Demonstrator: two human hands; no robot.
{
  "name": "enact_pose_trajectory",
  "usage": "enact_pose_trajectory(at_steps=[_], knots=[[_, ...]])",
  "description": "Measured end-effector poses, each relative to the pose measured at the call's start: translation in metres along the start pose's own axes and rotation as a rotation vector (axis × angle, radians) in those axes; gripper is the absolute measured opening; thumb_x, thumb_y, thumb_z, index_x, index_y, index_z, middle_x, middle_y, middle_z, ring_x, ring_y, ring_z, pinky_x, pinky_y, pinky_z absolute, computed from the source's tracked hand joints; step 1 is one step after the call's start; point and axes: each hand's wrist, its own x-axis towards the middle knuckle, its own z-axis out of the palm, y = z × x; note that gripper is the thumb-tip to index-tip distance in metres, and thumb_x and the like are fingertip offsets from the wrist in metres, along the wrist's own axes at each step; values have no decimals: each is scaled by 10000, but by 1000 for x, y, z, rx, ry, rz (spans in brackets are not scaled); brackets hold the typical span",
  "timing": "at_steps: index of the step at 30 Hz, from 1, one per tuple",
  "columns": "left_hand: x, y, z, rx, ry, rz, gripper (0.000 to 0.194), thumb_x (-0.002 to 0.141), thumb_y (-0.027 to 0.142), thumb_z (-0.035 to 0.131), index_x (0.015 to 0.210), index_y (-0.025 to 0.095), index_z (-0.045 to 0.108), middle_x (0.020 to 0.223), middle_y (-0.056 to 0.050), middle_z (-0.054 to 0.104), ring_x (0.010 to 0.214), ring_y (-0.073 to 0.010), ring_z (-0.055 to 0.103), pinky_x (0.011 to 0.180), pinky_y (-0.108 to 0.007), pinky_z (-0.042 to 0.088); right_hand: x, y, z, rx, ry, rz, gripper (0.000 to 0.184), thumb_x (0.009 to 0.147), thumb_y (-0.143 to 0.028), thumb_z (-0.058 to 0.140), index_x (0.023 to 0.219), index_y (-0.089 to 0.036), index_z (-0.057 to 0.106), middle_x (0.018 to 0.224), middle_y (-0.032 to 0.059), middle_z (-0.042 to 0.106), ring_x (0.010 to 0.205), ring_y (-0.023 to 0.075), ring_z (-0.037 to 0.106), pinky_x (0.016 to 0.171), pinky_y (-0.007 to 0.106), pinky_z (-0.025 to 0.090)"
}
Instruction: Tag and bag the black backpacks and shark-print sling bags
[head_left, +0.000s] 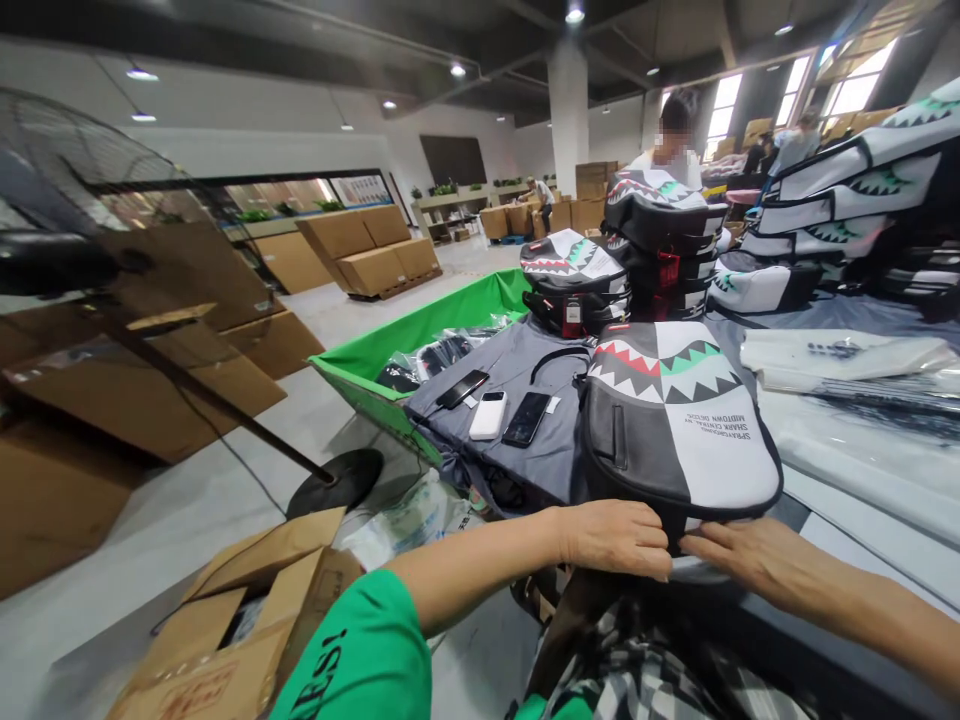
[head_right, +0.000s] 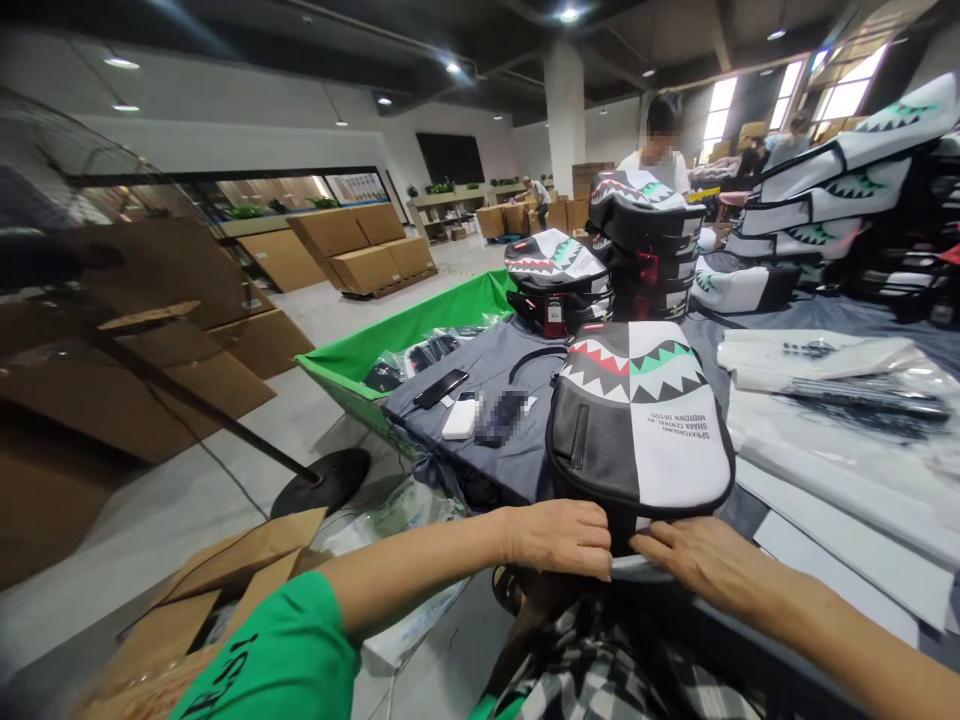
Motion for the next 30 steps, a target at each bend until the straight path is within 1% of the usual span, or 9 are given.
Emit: enact_pose_trajectory(at_steps=[2,5,8,11,14,19,24,28,30], knots=[[-4,4,6,-26,27,-117,164,960,365,661,976,202,661,754,12,655,743,-131,596,753,-252,475,2,1,-1,-19,-47,2,325,768,64,400,858,-223,524,741,-23,606,469,128,503,448,306,229],[-11,7,11,2,49,-220,268,961,444,642,968,176,659,719,21,635,689,-136,566,675,-282,454,-2,5,-5,-32,-51,-8,246,825,15,441,805,-229,467,758,-27,582,457,106,437,455,312,176],[-15,5,5,69,87,-124,248,1002,354,587,816,204,652,792,-9,656,746,-145,576,736,-300,466,-7,11,-11,-19,-64,-12,221,808,-15,483,812,-235,457,754,-39,579,509,111,493,471,313,197],[-13,-1,-4,65,91,82,243,988,197,575,757,234,644,989,-35,681,962,-154,598,914,-287,476,-8,17,-16,-34,-100,-45,264,750,25,460,795,-235,459,700,-53,558,496,114,481,464,324,179],[-11,-7,-7,76,56,251,268,971,176,577,713,241,614,850,-21,642,861,-152,591,860,-277,492,-6,20,-21,-81,-117,-65,308,761,76,420,773,-228,471,663,-56,520,445,117,373,456,337,155],[-16,-14,0,148,73,295,144,964,216,598,825,251,619,684,30,518,644,-132,503,774,-314,468,-6,15,-32,-67,-78,-74,310,851,63,404,737,-218,467,694,-41,509,468,123,316,450,333,180],[-20,-19,4,76,114,377,185,955,200,606,774,237,615,833,-8,625,872,-144,590,853,-275,482,-11,12,-33,12,-85,17,308,893,39,399,770,-225,500,685,-63,482,465,120,282,452,319,203],[-26,-19,12,128,223,339,199,915,198,636,720,214,600,628,32,471,593,-120,476,567,-272,412,-16,8,-22,-65,-17,-26,286,873,37,438,788,-226,510,705,-56,516,484,121,334,479,336,206],[-30,-16,18,159,241,368,190,914,220,632,726,209,604,614,41,435,559,-113,446,542,-276,384,-20,0,-17,-205,-1,-44,274,855,37,446,807,-226,510,719,-42,537,505,131,392,495,347,220]])
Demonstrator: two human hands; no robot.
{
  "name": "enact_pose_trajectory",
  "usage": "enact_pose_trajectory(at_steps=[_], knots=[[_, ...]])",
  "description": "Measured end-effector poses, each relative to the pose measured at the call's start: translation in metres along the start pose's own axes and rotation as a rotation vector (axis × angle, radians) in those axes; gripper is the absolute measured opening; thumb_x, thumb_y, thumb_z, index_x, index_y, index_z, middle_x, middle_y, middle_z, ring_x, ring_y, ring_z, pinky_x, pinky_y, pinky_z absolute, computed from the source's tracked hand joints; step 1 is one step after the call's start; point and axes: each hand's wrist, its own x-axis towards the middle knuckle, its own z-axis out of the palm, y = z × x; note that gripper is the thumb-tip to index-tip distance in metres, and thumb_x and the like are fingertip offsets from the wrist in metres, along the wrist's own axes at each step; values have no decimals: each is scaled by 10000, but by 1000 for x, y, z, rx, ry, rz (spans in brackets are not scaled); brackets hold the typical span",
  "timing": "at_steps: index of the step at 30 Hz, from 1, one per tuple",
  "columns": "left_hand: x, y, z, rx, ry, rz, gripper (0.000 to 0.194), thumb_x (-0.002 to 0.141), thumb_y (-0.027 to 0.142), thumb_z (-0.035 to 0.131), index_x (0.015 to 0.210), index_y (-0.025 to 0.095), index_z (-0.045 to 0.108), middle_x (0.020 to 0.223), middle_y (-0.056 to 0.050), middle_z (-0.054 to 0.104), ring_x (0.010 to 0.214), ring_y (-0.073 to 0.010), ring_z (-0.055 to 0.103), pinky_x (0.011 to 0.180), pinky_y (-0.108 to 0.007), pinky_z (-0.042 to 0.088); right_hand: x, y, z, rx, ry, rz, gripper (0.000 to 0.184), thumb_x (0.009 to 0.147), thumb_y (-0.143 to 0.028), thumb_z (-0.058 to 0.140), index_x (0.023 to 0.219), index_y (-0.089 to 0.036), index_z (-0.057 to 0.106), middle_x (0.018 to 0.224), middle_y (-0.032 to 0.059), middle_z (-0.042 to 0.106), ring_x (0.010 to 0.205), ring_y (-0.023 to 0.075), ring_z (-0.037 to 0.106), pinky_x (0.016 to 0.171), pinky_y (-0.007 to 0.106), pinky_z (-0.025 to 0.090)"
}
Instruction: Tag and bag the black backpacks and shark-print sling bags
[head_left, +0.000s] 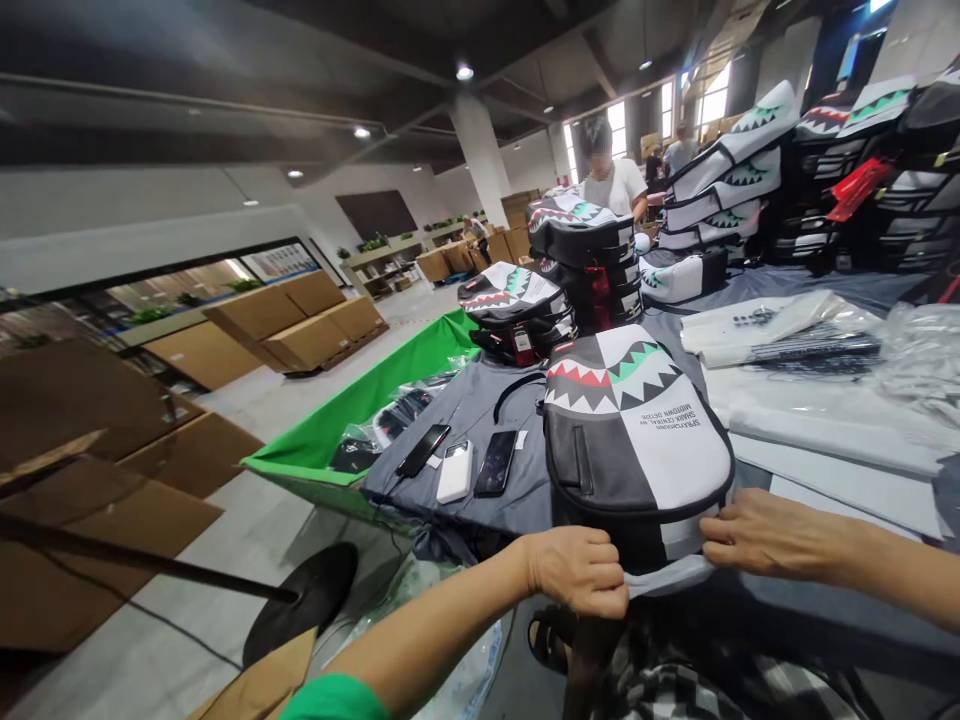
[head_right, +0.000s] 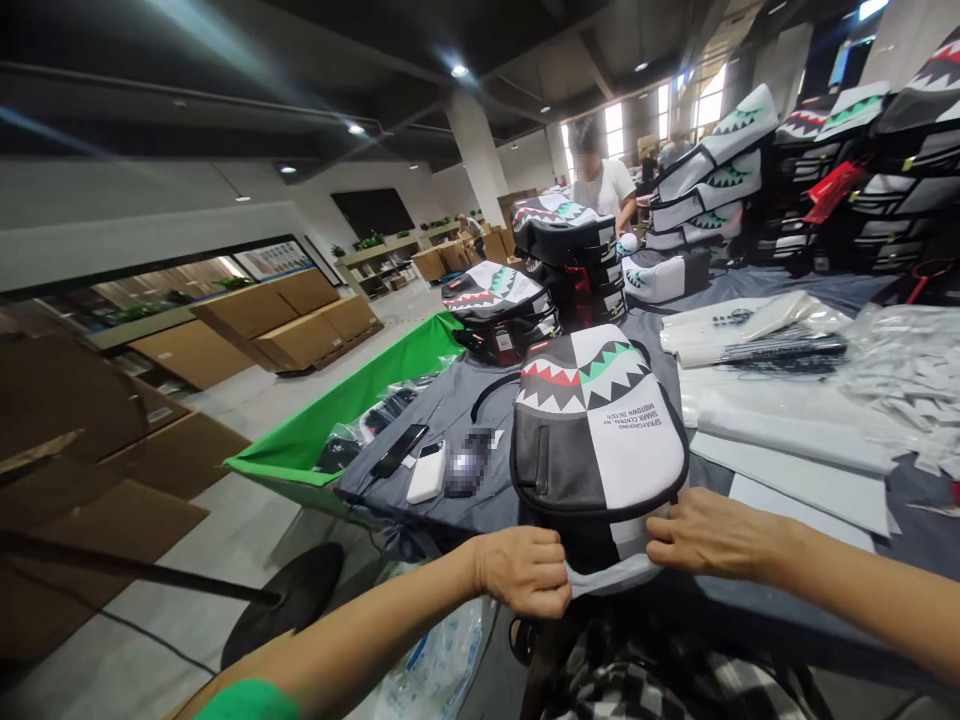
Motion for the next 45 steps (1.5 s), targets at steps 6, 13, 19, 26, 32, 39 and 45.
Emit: enact_pose_trajectory(at_steps=[6,13,19,26,32,39,45], knots=[[-12,29,12,118,-52,-42,52,875,226,650,868,182,676,746,-1,574,717,-145,556,723,-318,475,-22,-38,20,-169,192,83,277,907,-18,394,953,-205,593,797,7,644,600,145,526,559,324,353],[33,39,11,68,53,-365,209,975,252,540,801,162,611,594,26,510,574,-130,512,591,-287,440,-48,-89,83,31,484,547,328,950,-61,402,1080,-234,648,1013,63,752,743,133,690,633,229,512],[92,27,24,-274,-365,-886,321,1060,362,392,942,166,617,811,-48,711,646,-190,666,542,-290,472,-27,-121,88,947,806,1450,334,974,-540,468,964,-224,576,651,-18,643,430,133,545,394,231,446],[92,18,30,-1023,-471,-1243,328,1029,329,450,864,152,671,795,-42,750,720,-185,729,626,-243,515,9,-96,79,940,893,1575,470,797,-684,636,858,-221,583,752,12,621,686,182,604,551,276,508],[95,24,34,-956,-466,-1356,232,962,306,583,852,150,715,801,-46,767,770,-200,732,660,-243,515,22,-100,85,1186,1031,1659,530,810,-759,552,768,-231,531,651,-19,523,490,143,469,412,284,437],[101,17,25,-703,-576,-1284,211,886,395,711,845,189,726,738,-6,740,717,-168,693,579,-202,415,39,-90,117,976,1100,1735,457,886,-688,414,792,-248,493,649,2,546,601,192,540,521,315,483],[100,22,34,-363,-666,-1190,322,918,524,656,960,215,736,744,-16,739,688,-181,683,590,-228,410,-8,-76,79,417,845,1240,244,936,-408,587,1101,-228,592,946,70,669,871,236,640,806,391,531]])
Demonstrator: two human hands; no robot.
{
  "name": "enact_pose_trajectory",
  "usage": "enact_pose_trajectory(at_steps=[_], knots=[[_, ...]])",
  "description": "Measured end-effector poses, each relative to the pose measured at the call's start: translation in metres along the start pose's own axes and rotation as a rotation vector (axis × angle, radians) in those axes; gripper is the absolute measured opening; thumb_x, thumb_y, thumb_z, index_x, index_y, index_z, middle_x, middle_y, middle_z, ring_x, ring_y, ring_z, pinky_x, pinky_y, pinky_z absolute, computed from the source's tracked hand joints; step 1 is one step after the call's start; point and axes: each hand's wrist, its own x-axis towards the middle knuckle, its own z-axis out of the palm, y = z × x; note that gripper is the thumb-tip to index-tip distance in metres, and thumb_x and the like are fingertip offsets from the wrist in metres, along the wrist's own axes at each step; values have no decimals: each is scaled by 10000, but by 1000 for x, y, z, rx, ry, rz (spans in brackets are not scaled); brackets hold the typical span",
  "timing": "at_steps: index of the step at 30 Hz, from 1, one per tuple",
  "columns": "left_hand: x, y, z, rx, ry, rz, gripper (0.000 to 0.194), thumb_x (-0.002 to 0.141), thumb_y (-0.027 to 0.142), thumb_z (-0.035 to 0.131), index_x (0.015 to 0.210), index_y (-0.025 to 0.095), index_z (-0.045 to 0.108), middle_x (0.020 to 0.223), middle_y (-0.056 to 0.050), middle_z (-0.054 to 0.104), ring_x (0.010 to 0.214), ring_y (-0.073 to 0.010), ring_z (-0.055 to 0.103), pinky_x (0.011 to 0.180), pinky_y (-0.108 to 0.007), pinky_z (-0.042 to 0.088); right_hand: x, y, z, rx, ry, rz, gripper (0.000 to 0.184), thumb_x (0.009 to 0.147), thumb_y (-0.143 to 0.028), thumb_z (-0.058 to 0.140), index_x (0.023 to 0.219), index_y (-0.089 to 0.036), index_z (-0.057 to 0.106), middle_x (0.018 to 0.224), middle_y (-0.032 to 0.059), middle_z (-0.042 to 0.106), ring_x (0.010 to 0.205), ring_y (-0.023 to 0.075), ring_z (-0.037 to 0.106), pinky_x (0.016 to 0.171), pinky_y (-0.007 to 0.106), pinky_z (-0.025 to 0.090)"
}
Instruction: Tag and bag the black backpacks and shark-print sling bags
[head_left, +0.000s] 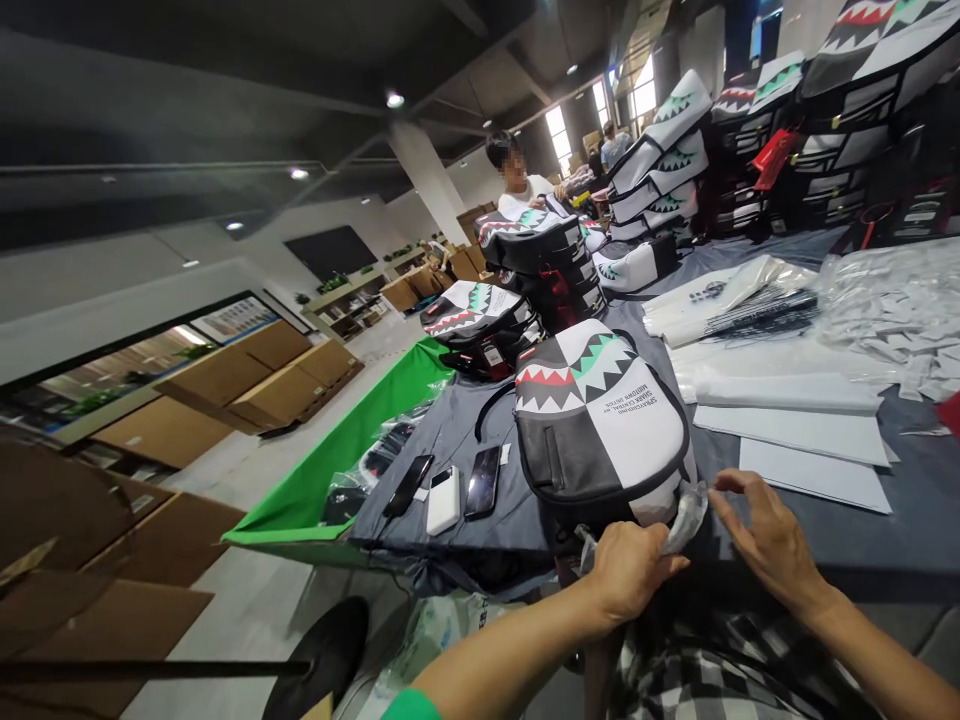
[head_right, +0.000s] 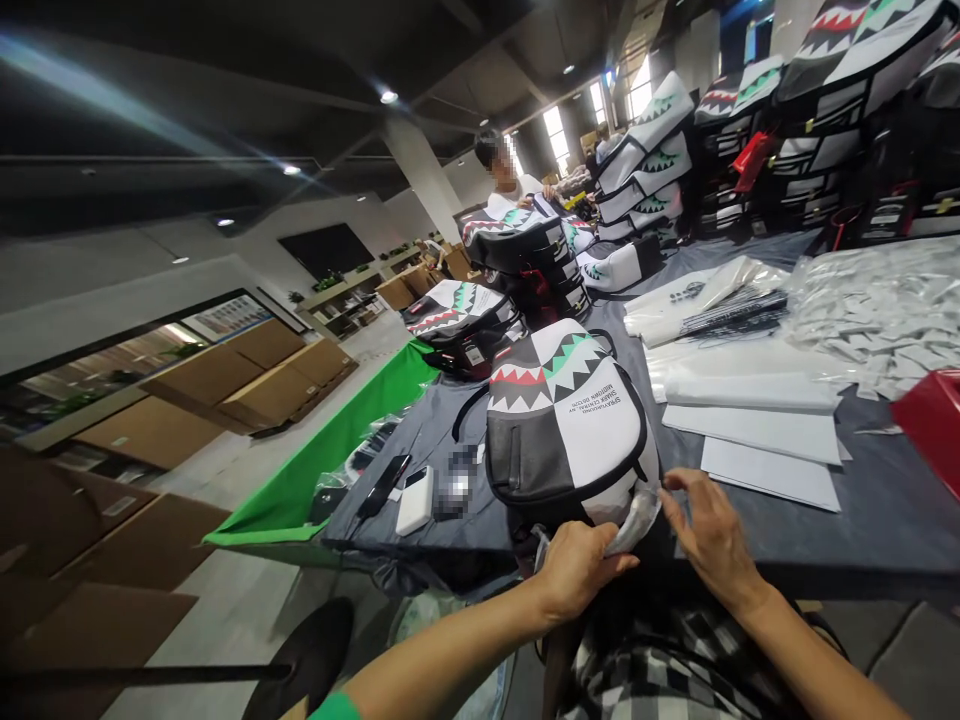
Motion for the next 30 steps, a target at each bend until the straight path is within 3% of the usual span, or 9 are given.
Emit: enact_pose_trajectory(at_steps=[2,4,7,12,16,18,21,25,30], knots=[[1,-7,12,83,123,139,349,948,514,617,1007,183,711,730,-28,731,647,-181,673,572,-243,403,8,-8,-11,-135,-202,-475,227,986,-274,523,1204,-232,569,1007,63,695,964,219,650,942,403,499],[1,-24,26,182,281,350,321,990,458,567,961,161,683,680,-24,697,618,-161,646,570,-253,388,17,-16,-12,-207,-346,-733,172,983,-203,499,1131,-218,586,905,35,692,880,197,643,976,398,475],[-6,-69,44,366,516,577,195,1015,272,529,891,186,652,670,2,659,634,-121,598,626,-264,369,28,-19,-3,-279,-367,-804,130,953,-162,466,893,-209,571,733,8,620,692,176,557,883,372,481],[-32,-113,48,386,791,517,64,961,280,624,994,239,661,941,-18,732,837,-145,619,825,-291,401,31,-12,10,-302,-277,-937,182,915,-98,425,884,-199,574,690,7,592,642,174,498,712,343,436],[-42,-69,17,-59,532,439,690,930,705,496,1297,124,559,1159,-146,698,1068,-247,634,956,-361,469,28,-8,8,-299,-157,-944,208,948,-106,400,963,-200,585,698,8,610,659,172,534,751,350,448],[-31,-38,-4,-325,321,381,596,1033,592,333,1359,126,512,1213,-142,682,1085,-229,649,936,-332,499,28,-5,4,-294,-149,-938,197,965,-130,400,971,-207,581,703,10,615,670,174,548,763,354,463],[2,-9,-24,-535,6,314,602,1073,463,150,1074,150,664,965,-97,719,936,-225,693,868,-323,524,32,1,0,-283,-154,-934,195,980,-148,393,878,-225,540,675,10,591,647,173,536,727,347,478],[35,-2,-27,-933,-393,91,753,1031,598,95,742,154,630,627,-49,630,635,-184,659,700,-298,552,38,7,-3,-270,-174,-886,219,983,-151,410,800,-237,496,647,-3,552,636,166,530,705,337,496],[28,-16,-25,-1115,-392,175,566,932,644,447,781,137,646,753,-69,674,623,-152,606,666,-295,525,22,4,-30,-302,-227,-733,209,967,-142,456,1108,-212,593,977,70,699,961,203,660,845,362,553]])
